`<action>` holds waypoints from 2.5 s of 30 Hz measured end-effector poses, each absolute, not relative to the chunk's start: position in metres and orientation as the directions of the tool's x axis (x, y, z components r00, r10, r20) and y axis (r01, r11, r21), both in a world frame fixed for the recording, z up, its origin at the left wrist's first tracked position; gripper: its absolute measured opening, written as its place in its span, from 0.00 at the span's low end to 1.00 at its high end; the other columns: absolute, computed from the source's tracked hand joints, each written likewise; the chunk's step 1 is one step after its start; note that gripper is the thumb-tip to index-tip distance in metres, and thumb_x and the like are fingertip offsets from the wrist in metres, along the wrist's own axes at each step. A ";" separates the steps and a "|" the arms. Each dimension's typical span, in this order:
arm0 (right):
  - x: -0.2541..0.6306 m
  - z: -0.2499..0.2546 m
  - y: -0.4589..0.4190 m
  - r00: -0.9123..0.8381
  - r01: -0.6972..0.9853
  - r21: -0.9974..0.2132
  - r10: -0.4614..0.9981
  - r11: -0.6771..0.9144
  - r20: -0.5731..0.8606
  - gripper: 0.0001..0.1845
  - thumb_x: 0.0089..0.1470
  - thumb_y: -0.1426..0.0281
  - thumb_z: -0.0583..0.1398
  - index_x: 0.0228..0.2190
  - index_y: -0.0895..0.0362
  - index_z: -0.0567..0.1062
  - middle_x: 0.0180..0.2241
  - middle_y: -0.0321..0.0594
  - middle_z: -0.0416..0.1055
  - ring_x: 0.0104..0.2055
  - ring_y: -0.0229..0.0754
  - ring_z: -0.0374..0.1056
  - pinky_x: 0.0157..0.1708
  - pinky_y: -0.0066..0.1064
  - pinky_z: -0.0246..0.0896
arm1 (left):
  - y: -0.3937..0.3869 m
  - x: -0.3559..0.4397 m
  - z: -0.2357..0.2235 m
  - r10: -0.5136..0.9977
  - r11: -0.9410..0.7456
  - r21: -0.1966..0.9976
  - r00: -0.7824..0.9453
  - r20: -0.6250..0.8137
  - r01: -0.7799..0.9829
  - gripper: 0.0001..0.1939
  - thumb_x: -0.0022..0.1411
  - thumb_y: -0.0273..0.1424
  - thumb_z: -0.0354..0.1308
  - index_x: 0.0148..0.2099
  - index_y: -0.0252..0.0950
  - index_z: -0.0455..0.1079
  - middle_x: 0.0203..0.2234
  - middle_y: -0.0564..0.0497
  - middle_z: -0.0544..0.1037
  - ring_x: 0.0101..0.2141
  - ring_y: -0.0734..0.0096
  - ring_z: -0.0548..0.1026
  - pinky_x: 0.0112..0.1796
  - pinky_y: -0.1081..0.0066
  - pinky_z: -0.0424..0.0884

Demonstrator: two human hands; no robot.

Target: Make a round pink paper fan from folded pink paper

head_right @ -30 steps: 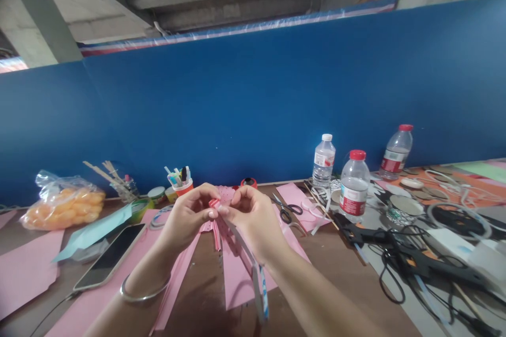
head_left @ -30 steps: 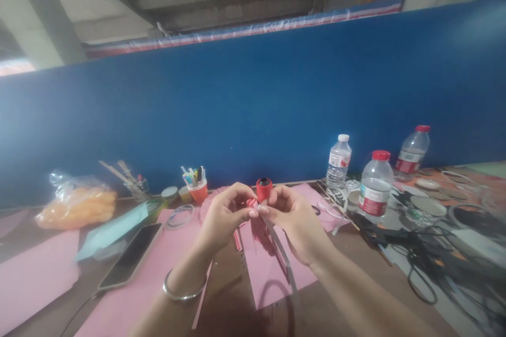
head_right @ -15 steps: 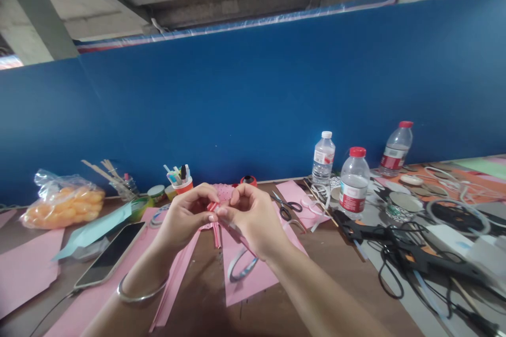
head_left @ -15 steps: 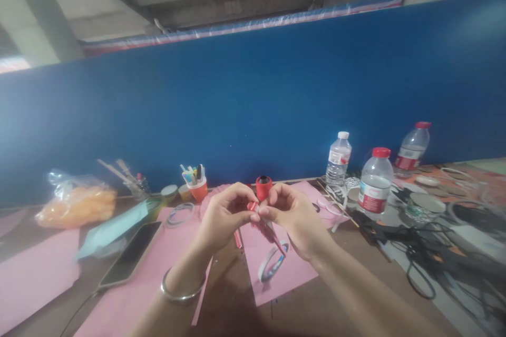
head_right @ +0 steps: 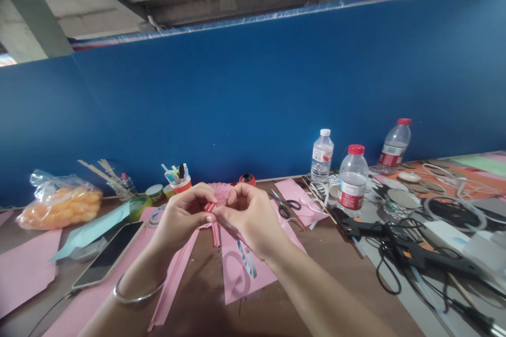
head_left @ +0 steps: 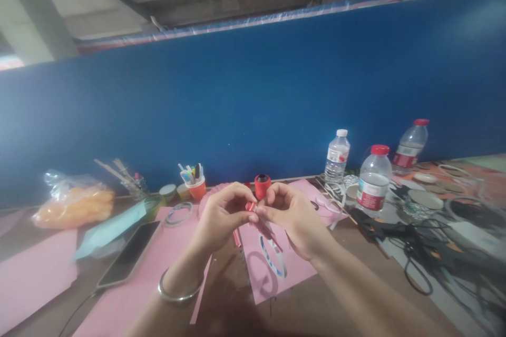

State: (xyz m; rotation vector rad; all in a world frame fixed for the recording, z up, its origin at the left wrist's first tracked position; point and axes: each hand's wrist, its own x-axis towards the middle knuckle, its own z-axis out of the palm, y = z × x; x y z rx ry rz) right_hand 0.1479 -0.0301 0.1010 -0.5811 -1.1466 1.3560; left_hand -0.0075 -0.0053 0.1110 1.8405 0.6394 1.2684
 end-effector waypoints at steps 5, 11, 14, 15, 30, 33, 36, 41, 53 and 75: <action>0.147 0.102 -0.031 -0.187 -0.459 -0.873 0.943 0.164 0.276 0.14 0.41 0.71 0.64 0.22 0.56 0.60 0.25 0.35 0.68 0.23 0.36 0.66 0.17 0.25 0.58 | -0.006 -0.007 0.113 0.754 -0.563 0.825 0.381 0.535 -0.043 0.10 0.45 0.28 0.65 0.32 0.36 0.69 0.27 0.52 0.68 0.27 0.75 0.68 0.26 0.77 0.68; 0.147 0.104 -0.032 -0.196 -0.450 -0.880 0.943 0.155 0.267 0.15 0.41 0.70 0.64 0.22 0.56 0.60 0.23 0.34 0.67 0.21 0.37 0.66 0.14 0.25 0.56 | -0.007 -0.007 0.114 0.765 -0.566 0.824 0.374 0.525 0.000 0.10 0.44 0.28 0.65 0.31 0.35 0.70 0.27 0.52 0.69 0.27 0.74 0.68 0.26 0.75 0.68; 0.147 0.104 -0.032 -0.200 -0.436 -0.886 0.944 0.154 0.263 0.15 0.41 0.70 0.64 0.22 0.56 0.60 0.22 0.33 0.67 0.19 0.36 0.65 0.14 0.25 0.55 | -0.007 -0.007 0.115 0.756 -0.571 0.821 0.385 0.530 -0.009 0.10 0.44 0.26 0.65 0.31 0.35 0.70 0.28 0.52 0.68 0.28 0.75 0.68 0.26 0.76 0.68; 0.147 0.104 -0.032 -0.199 -0.431 -0.890 0.945 0.153 0.259 0.15 0.41 0.70 0.64 0.22 0.55 0.60 0.21 0.33 0.67 0.19 0.36 0.65 0.13 0.25 0.55 | -0.007 -0.007 0.115 0.751 -0.572 0.820 0.390 0.532 -0.017 0.09 0.44 0.25 0.65 0.31 0.36 0.70 0.27 0.52 0.68 0.27 0.75 0.68 0.26 0.77 0.67; 0.146 0.101 -0.031 -0.185 -0.430 -0.889 0.948 0.158 0.258 0.15 0.40 0.69 0.64 0.22 0.56 0.60 0.23 0.35 0.68 0.20 0.35 0.65 0.16 0.25 0.56 | -0.009 -0.007 0.116 0.742 -0.599 0.800 0.392 0.545 0.022 0.08 0.45 0.25 0.64 0.31 0.36 0.70 0.26 0.54 0.68 0.27 0.76 0.67 0.26 0.77 0.66; 0.146 0.103 -0.031 -0.191 -0.429 -0.890 0.948 0.153 0.255 0.15 0.39 0.70 0.64 0.22 0.57 0.61 0.22 0.34 0.67 0.20 0.34 0.63 0.19 0.27 0.57 | -0.012 -0.008 0.119 0.716 -0.668 0.731 0.384 0.583 0.136 0.08 0.46 0.24 0.64 0.31 0.36 0.70 0.26 0.53 0.70 0.28 0.75 0.68 0.29 0.75 0.66; 0.146 0.105 -0.031 -0.162 -0.383 -0.910 0.958 0.159 0.235 0.15 0.37 0.71 0.65 0.21 0.57 0.61 0.21 0.33 0.66 0.21 0.33 0.63 0.22 0.26 0.57 | -0.014 -0.010 0.122 0.669 -0.736 0.635 0.393 0.631 0.233 0.07 0.46 0.24 0.64 0.31 0.36 0.71 0.26 0.52 0.72 0.28 0.73 0.69 0.30 0.73 0.66; 0.150 0.104 -0.027 -0.152 -0.263 -0.948 0.962 0.182 0.227 0.17 0.36 0.70 0.66 0.19 0.58 0.61 0.20 0.32 0.65 0.23 0.33 0.62 0.24 0.27 0.57 | -0.019 -0.012 0.125 0.576 -0.817 0.504 0.425 0.698 0.279 0.07 0.46 0.25 0.64 0.31 0.36 0.72 0.25 0.52 0.73 0.27 0.72 0.70 0.29 0.72 0.67; 0.150 0.094 -0.019 -0.182 -0.037 -0.968 0.951 0.246 0.249 0.15 0.43 0.60 0.62 0.19 0.58 0.67 0.18 0.36 0.67 0.20 0.35 0.61 0.20 0.27 0.52 | -0.020 -0.010 0.127 0.611 -0.788 0.505 0.345 0.713 0.351 0.06 0.46 0.26 0.64 0.31 0.37 0.73 0.26 0.52 0.75 0.29 0.71 0.72 0.32 0.71 0.69; 0.143 0.094 -0.014 -0.264 -0.651 -0.722 0.962 -0.233 -0.072 0.08 0.40 0.70 0.62 0.27 0.60 0.72 0.32 0.46 0.74 0.32 0.42 0.71 0.30 0.29 0.58 | -0.009 -0.005 0.113 0.477 -0.627 0.475 -0.177 0.861 0.618 0.10 0.48 0.27 0.61 0.36 0.36 0.73 0.26 0.53 0.77 0.27 0.73 0.75 0.34 0.71 0.73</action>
